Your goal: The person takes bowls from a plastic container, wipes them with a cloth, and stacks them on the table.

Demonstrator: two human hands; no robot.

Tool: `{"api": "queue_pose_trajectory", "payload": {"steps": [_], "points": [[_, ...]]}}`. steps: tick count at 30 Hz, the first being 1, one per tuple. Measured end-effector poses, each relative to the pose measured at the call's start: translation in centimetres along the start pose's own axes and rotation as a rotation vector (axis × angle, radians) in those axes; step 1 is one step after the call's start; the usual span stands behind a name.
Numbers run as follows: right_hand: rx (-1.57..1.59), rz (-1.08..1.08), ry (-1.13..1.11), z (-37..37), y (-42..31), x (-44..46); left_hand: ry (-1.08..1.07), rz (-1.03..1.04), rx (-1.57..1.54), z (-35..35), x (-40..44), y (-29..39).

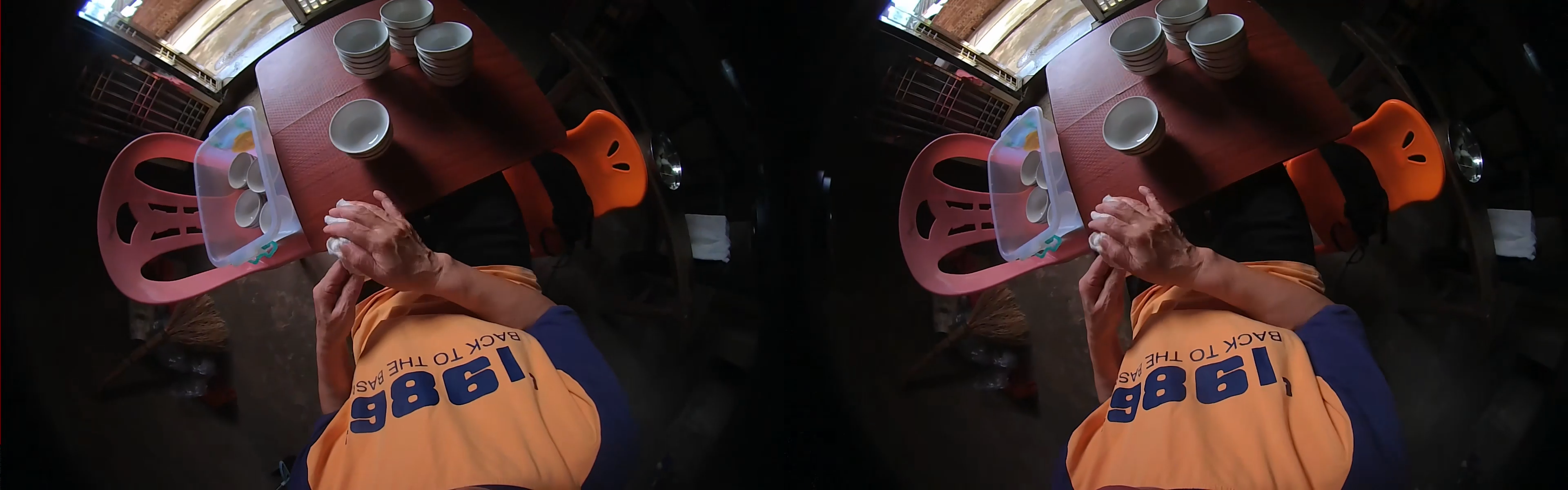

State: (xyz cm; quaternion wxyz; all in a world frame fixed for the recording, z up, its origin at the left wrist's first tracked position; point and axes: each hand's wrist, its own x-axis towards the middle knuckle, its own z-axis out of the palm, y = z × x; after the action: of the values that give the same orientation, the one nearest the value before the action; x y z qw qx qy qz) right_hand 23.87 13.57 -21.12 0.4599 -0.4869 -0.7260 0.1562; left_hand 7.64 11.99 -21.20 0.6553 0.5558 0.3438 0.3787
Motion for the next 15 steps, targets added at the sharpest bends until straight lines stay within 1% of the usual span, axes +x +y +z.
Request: {"api": "queue_pose_trajectory", "payload": {"steps": [1, 3, 4, 5, 7, 8, 10, 11, 13, 14, 15], "points": [[0.298, 0.139, -0.070, -0.3, 1.0, 0.5, -0.014, -0.010, 0.000, 0.2, -0.1, -0.3], [0.617, 0.391, -0.306, -0.3, 3.4, 1.0, -0.008, 0.023, -0.115, 0.5, -0.4, -0.6], [0.653, 0.563, -0.429, -1.2, 3.9, 1.1, -0.018, 0.022, -0.111, 0.6, -0.3, -0.6], [0.653, 0.562, -0.418, -1.2, 3.4, 1.1, 0.016, 0.041, -0.150, 0.6, -0.2, -0.7], [0.304, 0.213, -0.077, -0.5, 1.6, 0.3, 0.047, 0.054, -0.188, 0.4, -0.2, -1.1], [-0.024, 0.043, -0.070, -0.4, 0.8, 0.0, 0.066, 0.063, -0.169, 0.1, -0.1, -1.5], [-0.118, -0.169, -0.039, -0.1, -0.2, -0.4, 0.080, 0.064, -0.144, -0.6, -0.5, -1.8], [-0.082, -0.196, -0.052, 0.0, -0.2, -0.5, 0.068, 0.051, -0.137, -0.8, -0.7, -1.7], [-0.002, -0.093, -0.030, 0.3, 0.3, -0.5, 0.016, 0.035, -0.096, -0.9, -0.9, -1.4], [0.134, 0.075, 0.008, 0.5, 0.7, -0.2, 0.016, 0.038, -0.094, -0.8, -0.9, -1.4], [0.370, 0.274, -0.063, 0.4, 1.1, -0.1, 0.015, 0.043, -0.129, -0.6, -0.9, -1.3]]}}
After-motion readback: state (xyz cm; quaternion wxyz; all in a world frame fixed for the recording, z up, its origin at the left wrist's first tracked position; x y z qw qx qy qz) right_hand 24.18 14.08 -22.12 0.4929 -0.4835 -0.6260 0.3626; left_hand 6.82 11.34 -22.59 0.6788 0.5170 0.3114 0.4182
